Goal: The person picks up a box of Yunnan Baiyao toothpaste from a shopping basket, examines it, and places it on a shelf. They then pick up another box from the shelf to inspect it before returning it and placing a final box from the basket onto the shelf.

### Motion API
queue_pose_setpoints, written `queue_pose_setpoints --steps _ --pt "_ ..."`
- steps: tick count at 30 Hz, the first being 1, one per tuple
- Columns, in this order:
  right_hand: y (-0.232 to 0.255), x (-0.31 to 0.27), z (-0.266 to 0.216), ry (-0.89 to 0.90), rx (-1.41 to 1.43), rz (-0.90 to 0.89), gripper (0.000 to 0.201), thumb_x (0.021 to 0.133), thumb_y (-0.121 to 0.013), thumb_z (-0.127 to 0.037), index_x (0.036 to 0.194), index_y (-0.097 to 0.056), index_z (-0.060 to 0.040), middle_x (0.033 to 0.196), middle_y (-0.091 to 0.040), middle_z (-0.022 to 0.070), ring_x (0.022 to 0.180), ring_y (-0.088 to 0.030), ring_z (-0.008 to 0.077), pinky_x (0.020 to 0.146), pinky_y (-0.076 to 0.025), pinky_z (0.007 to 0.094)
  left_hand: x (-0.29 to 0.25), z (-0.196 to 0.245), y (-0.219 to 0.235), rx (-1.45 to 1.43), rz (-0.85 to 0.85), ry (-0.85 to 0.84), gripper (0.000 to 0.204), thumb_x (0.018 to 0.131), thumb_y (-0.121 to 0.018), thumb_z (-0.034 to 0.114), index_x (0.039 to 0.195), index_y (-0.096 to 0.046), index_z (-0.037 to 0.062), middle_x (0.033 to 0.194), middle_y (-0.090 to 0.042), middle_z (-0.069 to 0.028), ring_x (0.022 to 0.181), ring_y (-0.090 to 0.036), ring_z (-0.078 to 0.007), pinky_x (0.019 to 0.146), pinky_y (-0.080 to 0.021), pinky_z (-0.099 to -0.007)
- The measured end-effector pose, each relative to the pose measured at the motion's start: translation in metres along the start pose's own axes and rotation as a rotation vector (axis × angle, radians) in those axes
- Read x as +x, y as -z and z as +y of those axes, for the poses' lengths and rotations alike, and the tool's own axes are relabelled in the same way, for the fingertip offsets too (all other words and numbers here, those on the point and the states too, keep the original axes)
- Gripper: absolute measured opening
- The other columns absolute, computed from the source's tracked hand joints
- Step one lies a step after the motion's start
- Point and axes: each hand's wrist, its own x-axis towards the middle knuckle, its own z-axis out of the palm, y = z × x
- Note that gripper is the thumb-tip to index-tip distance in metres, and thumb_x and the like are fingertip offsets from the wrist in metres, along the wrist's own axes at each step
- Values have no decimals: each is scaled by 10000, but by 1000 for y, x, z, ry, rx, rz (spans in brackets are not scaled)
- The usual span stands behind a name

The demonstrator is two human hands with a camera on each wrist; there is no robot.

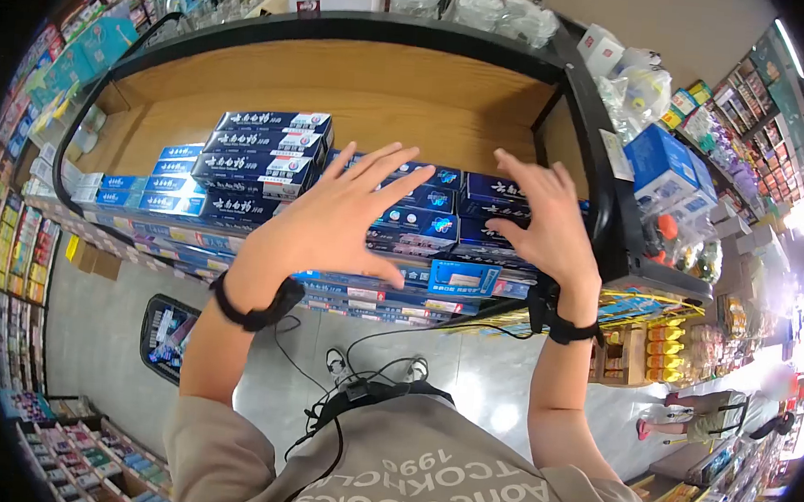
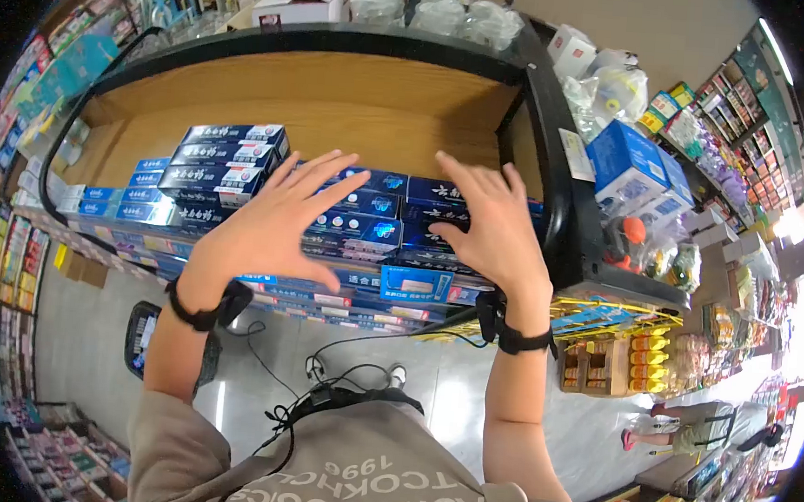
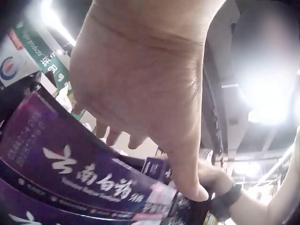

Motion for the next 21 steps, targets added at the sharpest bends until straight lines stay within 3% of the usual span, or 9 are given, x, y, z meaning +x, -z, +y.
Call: queue_pose_setpoints --steps 2,5,7,8,11,13,15,18,21 --pt "4 -4 -6 31 10 93 717 749 -862 -223 1403 -595 -97 1319 -655 147 1281 -573 352 1199 -286 572 -30 15 15 -114 51 57 1068 635 -915 438 1534 -455 91 1618 -371 -156 1504 -322 -393 1240 -210 -580" --pt "0 -20 -24 105 176 339 530 764 -815 -154 1254 -681 -3 1167 -718 176 1159 -647 360 1112 -401 562 -108 22 18 -360 226 166 738 777 -855 352 1409 -600 70 1469 -560 -161 1383 -508 -334 1170 -351 -494" --pt "-22 -38 -46 220 450 456 381 781 -755 -118 1127 -714 37 956 -732 197 940 -701 342 933 -519 507 -179 29 9 -665 302 395 649 803 -835 284 1371 -627 49 1350 -647 -150 1292 -585 -316 1128 -396 -448" --pt "-37 -48 -64 229 616 401 341 797 -737 -117 1099 -714 39 890 -725 183 848 -696 320 840 -532 461 -211 31 -2 -813 367 495 605 816 -825 250 1351 -640 38 1291 -691 -144 1246 -623 -307 1108 -419 -425" --pt "-81 -46 -116 278 901 112 244 834 -720 -103 1033 -716 37 790 -722 118 670 -683 262 638 -525 350 -293 35 -37 -663 467 669 559 842 -815 219 1351 -647 62 1171 -739 -122 1153 -671 -251 978 -508 -373" --pt "-119 -31 -159 245 909 -156 235 831 -757 -25 1065 -733 -2 805 -732 110 709 -710 233 660 -537 332 -322 59 -38 -767 468 914 541 874 -808 241 1369 -645 99 1186 -732 -119 1125 -673 -207 862 -552 -361" --pt "-150 -20 -203 267 900 -425 272 834 -768 -15 1103 -733 -18 807 -726 118 721 -715 240 667 -547 333 -346 79 -36 -847 430 912 531 919 -768 251 1393 -612 71 1142 -743 -92 1080 -688 -210 918 -520 -350" --pt "-199 -12 -260 355 841 -610 297 861 -774 -61 1150 -720 -24 892 -732 141 775 -724 259 703 -559 328 -386 90 -26 -903 351 948 574 931 -765 286 1438 -572 97 1141 -742 -107 1052 -698 -234 881 -534 -370" --pt "-254 -12 -311 391 814 -741 296 887 -761 -105 1170 -715 -33 925 -737 143 802 -720 268 727 -565 337 -439 87 -34 -683 377 1055 593 943 -750 309 1462 -549 104 1146 -740 -114 1046 -700 -253 865 -538 -383"
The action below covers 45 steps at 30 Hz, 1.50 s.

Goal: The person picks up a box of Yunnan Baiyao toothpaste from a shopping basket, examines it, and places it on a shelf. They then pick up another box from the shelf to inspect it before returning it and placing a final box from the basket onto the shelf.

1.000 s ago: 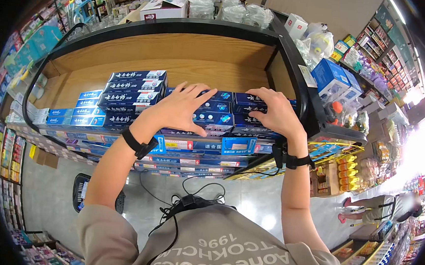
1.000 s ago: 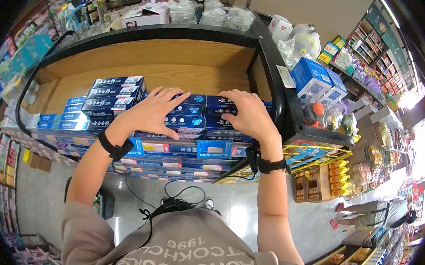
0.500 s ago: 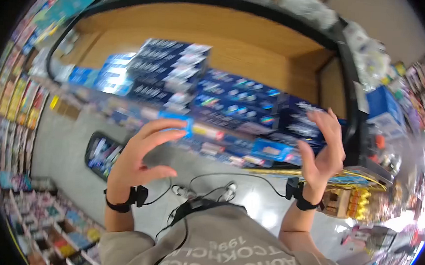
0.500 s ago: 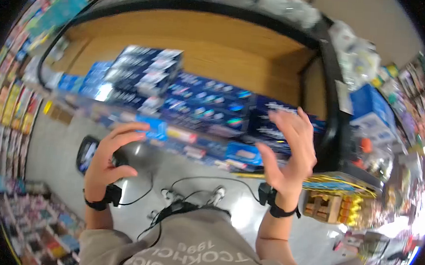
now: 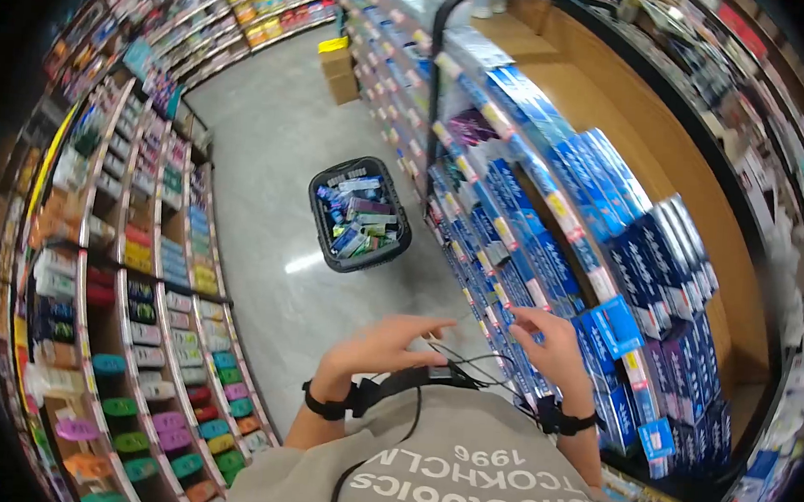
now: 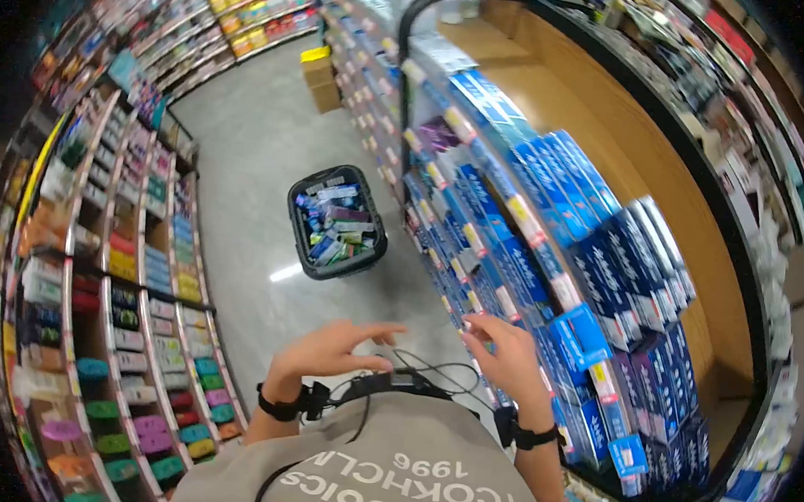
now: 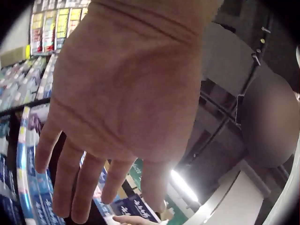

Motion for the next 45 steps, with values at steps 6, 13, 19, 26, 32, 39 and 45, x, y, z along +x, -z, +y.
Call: queue_pose_setpoints --steps 6,13,19,26,32,39,45 --pt "-106 114 36 9 -45 -252 308 914 -738 -216 1179 -720 -59 957 -746 120 787 -703 256 739 -561 359 -96 -26 90 -306 406 -76 441 981 -679 217 1387 -606 60 1039 -737 -110 982 -700 -237 912 -522 -387" --pt "-232 235 88 6 1 -468 300 921 -711 -230 1165 -719 -55 952 -750 111 807 -719 241 736 -569 355 -153 -85 107 -456 852 306 315 976 -641 107 1278 -651 19 974 -722 -79 945 -683 -178 920 -508 -346" --pt "-365 346 170 -615 388 -782 295 962 -696 -287 1087 -735 -22 929 -752 114 848 -736 213 736 -596 350 -161 -136 111 -670 934 545 329 976 -640 97 1292 -634 7 986 -725 -78 972 -680 -177 922 -504 -335" --pt "-509 450 274 -656 -165 -967 345 929 -710 -339 1008 -728 -4 812 -734 101 630 -706 200 551 -582 343 -116 -170 193 -656 989 832 318 989 -610 85 1297 -628 9 1006 -725 -84 996 -677 -181 932 -496 -333" --pt "-603 463 302 -807 -120 -839 590 886 -741 -513 1112 -696 31 812 -729 128 591 -696 207 519 -557 328 -106 -205 209 -853 1144 1098 321 990 -599 78 1288 -609 -42 1024 -717 -113 978 -669 -185 934 -490 -330" --pt "-669 509 299 -1264 3 -549 530 831 -832 -476 850 -691 35 767 -710 144 592 -688 244 495 -551 355 -75 -235 227 -917 1167 1209 365 1010 -619 167 1300 -586 -53 1044 -712 -143 974 -686 -222 921 -531 -345" --pt "-678 469 339 -803 117 -568 400 767 -882 -188 993 -615 6 865 -697 123 646 -658 217 490 -508 351 -69 -248 259 -953 1142 1138 416 974 -639 134 1327 -576 -77 1067 -719 -145 1025 -685 -223 971 -494 -347"
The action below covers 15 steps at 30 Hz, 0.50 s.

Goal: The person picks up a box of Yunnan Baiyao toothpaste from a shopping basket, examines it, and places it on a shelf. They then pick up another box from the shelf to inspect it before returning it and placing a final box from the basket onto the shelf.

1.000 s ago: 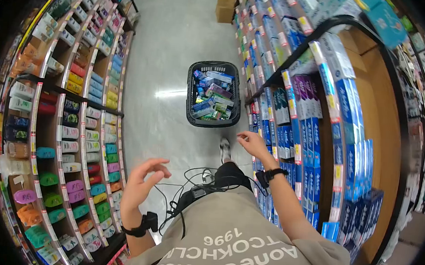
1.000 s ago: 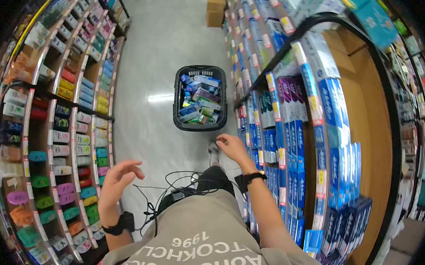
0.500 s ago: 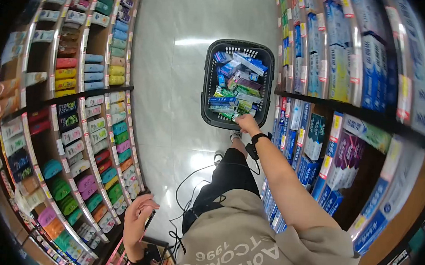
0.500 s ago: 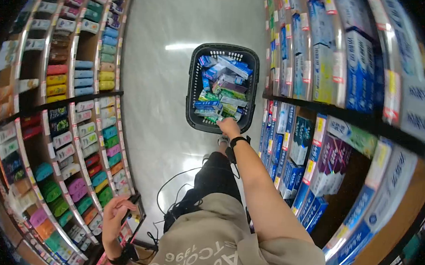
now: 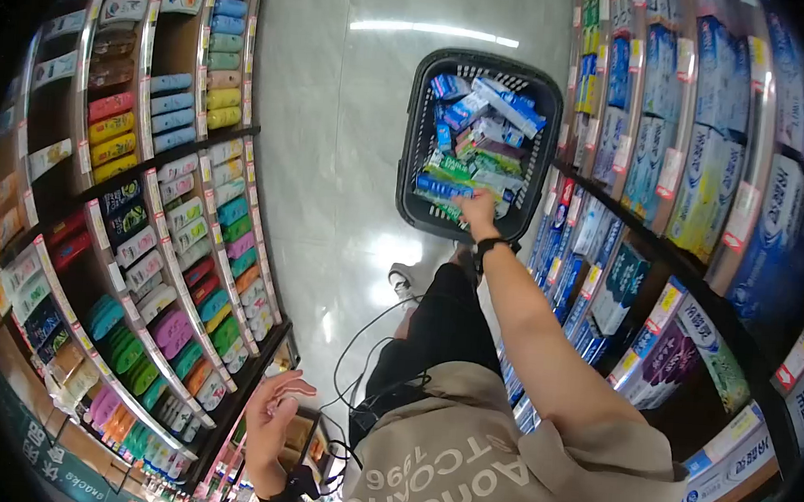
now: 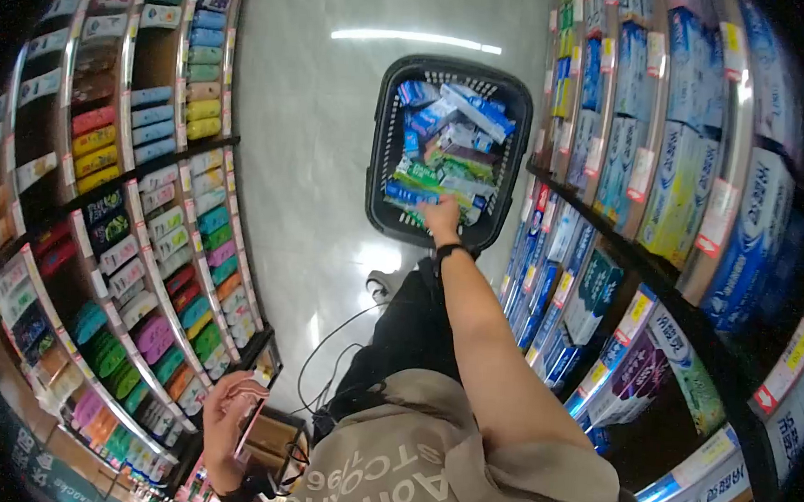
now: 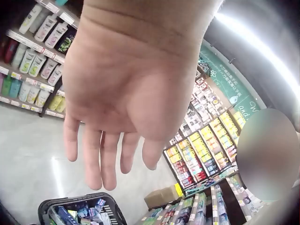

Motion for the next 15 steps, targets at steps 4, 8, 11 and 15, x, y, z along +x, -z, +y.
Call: queue_pose_setpoints --steps 4,8,11,15 --pt "78 -82 -83 271 5 -270 545 774 -826 4 1246 -556 -14 1177 -664 148 937 -710 209 693 -600 332 21 17 3 0 -148 -146 433 987 -640 198 1353 -583 -26 1071 -712 -111 1046 -656 -202 987 -455 -337" --pt "130 -119 -91 264 352 -447 579 790 -770 98 1304 -542 -40 1337 -603 131 1105 -686 238 841 -609 334 57 35 1 111 -404 -261 405 1011 -608 167 1371 -574 -15 1107 -703 -99 1076 -642 -194 994 -450 -332" --pt "183 -180 -126 414 401 -423 586 798 -743 128 1308 -528 -65 1397 -571 108 1233 -623 258 927 -604 363 86 36 0 119 -505 -264 393 1017 -603 152 1375 -573 -7 1103 -702 -96 1074 -640 -188 997 -454 -336" --pt "210 -286 -152 549 618 -342 602 786 -745 139 1294 -514 -86 1406 -564 128 1301 -576 268 958 -600 385 104 52 0 242 -605 -386 425 1004 -654 177 1392 -571 24 1171 -690 -98 1086 -635 -177 1006 -484 -346"
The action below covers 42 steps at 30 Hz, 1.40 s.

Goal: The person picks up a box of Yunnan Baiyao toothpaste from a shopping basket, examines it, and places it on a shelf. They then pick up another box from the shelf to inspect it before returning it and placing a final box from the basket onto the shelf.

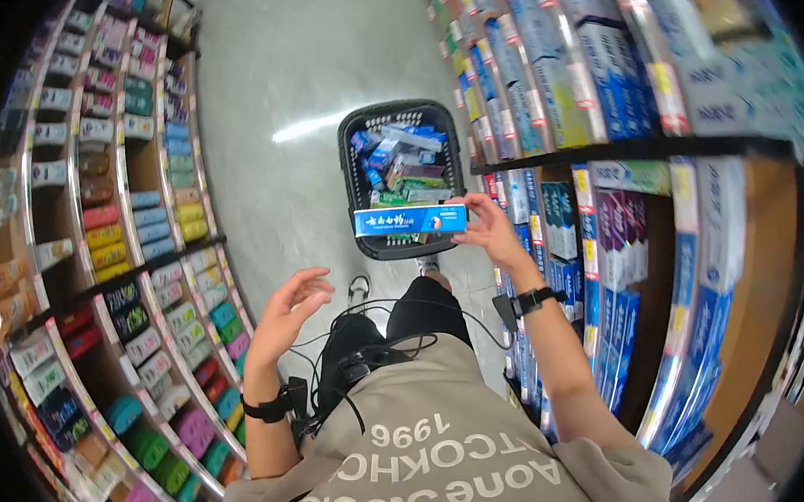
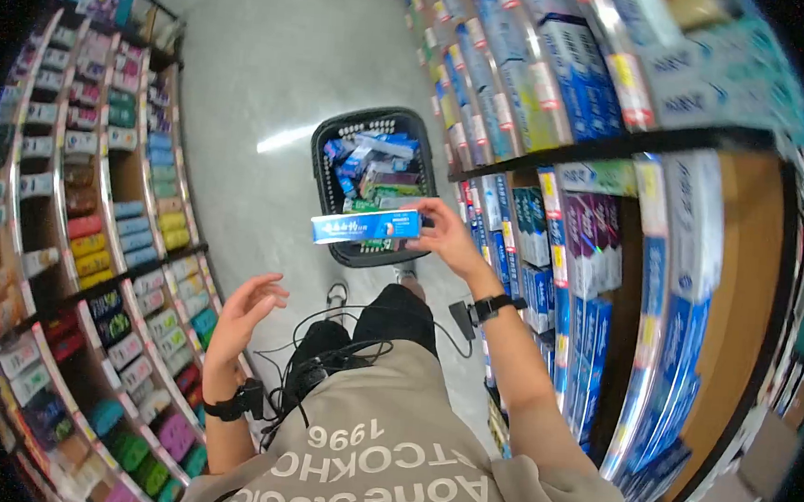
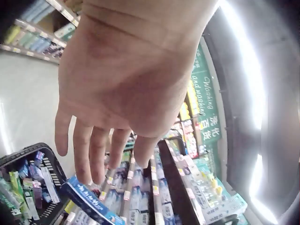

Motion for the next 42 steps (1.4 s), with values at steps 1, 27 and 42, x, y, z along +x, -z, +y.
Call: queue_pose_setpoints --steps 1,27,42 --pt "-13 -19 -10 54 50 17 599 782 -748 140 1286 -517 -88 1405 -563 131 1297 -580 269 959 -602 387 2 -1 4 34 -9 -63 477 999 -671 183 1435 -534 46 1228 -672 -102 1098 -638 -181 1003 -495 -346" --pt "-276 -483 84 457 181 921 437 964 -741 -173 1356 -577 -76 1214 -657 112 1029 -691 203 849 -622 339 -146 -34 -179 222 -940 -343 410 954 -683 74 1334 -555 -14 1128 -641 -108 980 -655 -174 786 -612 -321" --pt "-384 -830 207 639 365 1344 531 935 -758 -107 1389 -484 -80 1103 -679 119 905 -728 220 796 -620 354 -431 -191 -396 362 -1333 -245 502 967 -677 84 1384 -399 85 1202 -589 -147 933 -693 -217 824 -565 -326"
